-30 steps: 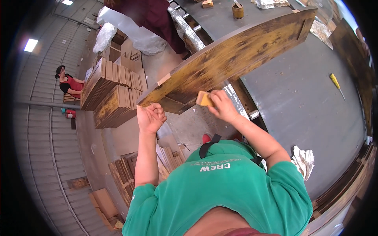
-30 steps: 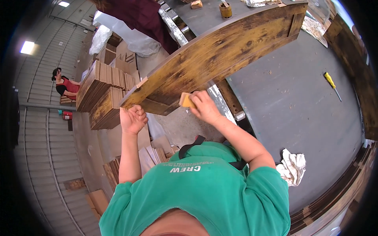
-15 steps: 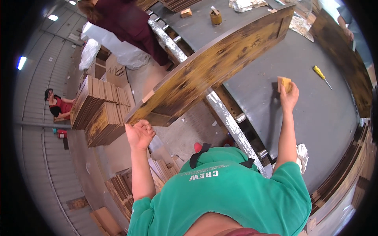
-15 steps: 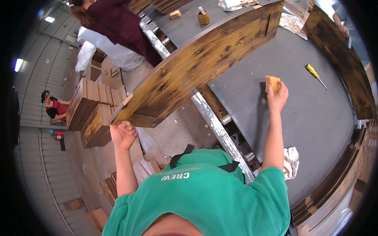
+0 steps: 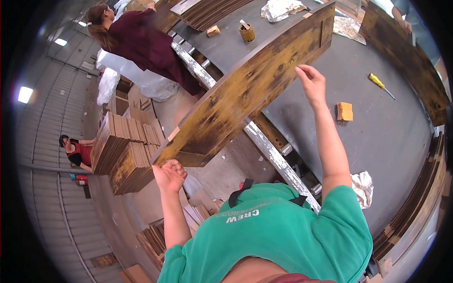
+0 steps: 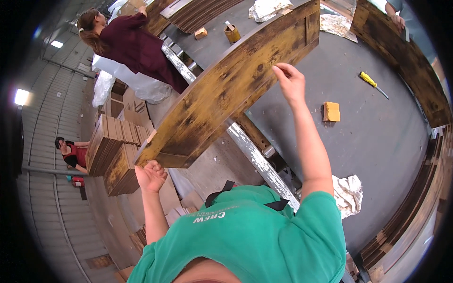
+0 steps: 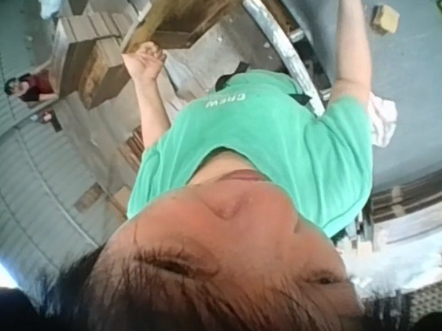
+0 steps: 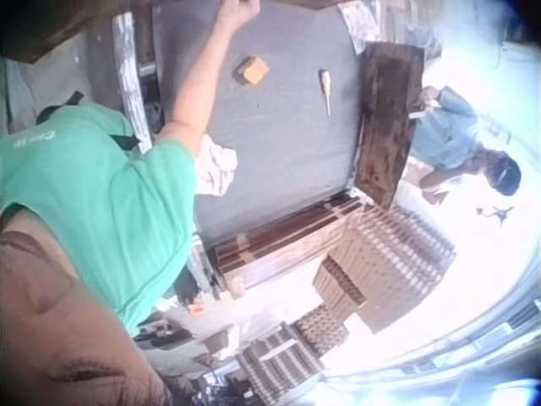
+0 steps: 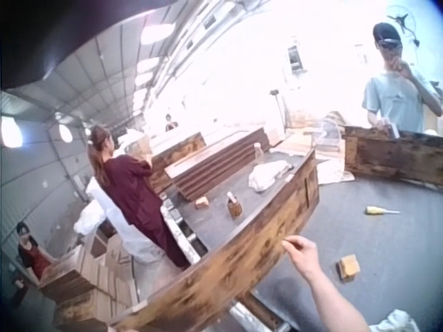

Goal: The person wipes wooden panels using a sponge and a cloth on a table, then organizes and stacks the wooden panels by hand.

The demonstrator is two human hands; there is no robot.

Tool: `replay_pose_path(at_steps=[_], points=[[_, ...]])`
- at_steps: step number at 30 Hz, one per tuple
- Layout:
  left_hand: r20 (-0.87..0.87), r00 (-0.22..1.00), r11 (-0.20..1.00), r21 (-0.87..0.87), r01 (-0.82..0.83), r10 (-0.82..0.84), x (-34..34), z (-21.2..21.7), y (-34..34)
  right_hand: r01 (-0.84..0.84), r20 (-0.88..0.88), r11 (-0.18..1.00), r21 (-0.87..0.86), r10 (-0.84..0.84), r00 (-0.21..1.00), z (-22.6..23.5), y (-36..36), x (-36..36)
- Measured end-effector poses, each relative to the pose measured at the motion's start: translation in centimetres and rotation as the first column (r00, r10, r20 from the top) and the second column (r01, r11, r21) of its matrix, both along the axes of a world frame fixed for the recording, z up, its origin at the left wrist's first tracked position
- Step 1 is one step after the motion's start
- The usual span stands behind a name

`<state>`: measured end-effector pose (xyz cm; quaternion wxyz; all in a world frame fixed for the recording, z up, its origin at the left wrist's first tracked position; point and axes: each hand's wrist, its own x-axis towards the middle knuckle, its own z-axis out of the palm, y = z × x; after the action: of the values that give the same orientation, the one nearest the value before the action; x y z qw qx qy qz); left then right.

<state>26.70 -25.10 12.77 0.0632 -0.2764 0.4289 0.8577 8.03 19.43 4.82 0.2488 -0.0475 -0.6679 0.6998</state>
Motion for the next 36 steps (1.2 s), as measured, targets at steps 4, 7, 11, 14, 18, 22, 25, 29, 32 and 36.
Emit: replay_pose_path(at_steps=[4,7,11,14,18,22,25,29,32,36], points=[[0.018,0.999,0.999,-0.026,-0.036,0.037,0.3,0.1,0.1,-0.034,0.008,0.989,-0.145,0.036,0.999,1.2,-1.6,-2.9],[0.048,0.997,0.997,-0.045,-0.058,0.060,-0.1,-0.3,0.1,0.050,0.001,0.955,-0.293,-0.052,0.999,-0.4,0.5,-6.3],[0.042,0.994,0.994,-0.047,-0.102,0.104,0.2,0.3,0.2,0.097,0.013,0.907,-0.409,-0.101,0.995,0.0,3.5,-9.9],[0.054,0.993,0.994,-0.043,-0.101,0.103,-0.1,0.2,0.2,0.075,0.087,0.846,-0.528,-0.034,0.996,0.8,5.0,-11.4],[0.049,0.995,0.996,-0.038,-0.081,0.083,0.2,-0.1,-0.2,0.055,0.110,0.812,-0.581,0.012,0.994,1.4,5.4,-12.3],[0.011,0.999,0.999,-0.019,-0.043,0.044,0.5,-0.2,-0.4,-0.053,0.055,0.710,-0.702,0.128,0.990,1.0,5.4,-12.8],[0.015,0.999,0.999,-0.010,-0.039,0.039,0.4,-0.2,-0.4,-0.108,0.022,0.616,-0.781,0.200,0.980,0.8,5.4,-13.1],[0.051,0.997,0.997,-0.034,-0.064,0.066,0.4,0.0,-0.4,-0.116,0.012,0.552,-0.826,0.222,0.975,0.9,5.2,-13.2],[0.070,0.995,0.996,-0.055,-0.072,0.076,0.7,0.3,-0.2,-0.092,0.028,0.516,-0.851,0.221,0.975,1.1,4.5,-13.0],[0.073,0.996,0.996,-0.075,-0.048,0.054,1.0,0.1,-0.6,-0.061,0.055,0.498,-0.865,0.216,0.975,1.7,4.9,-13.5]])
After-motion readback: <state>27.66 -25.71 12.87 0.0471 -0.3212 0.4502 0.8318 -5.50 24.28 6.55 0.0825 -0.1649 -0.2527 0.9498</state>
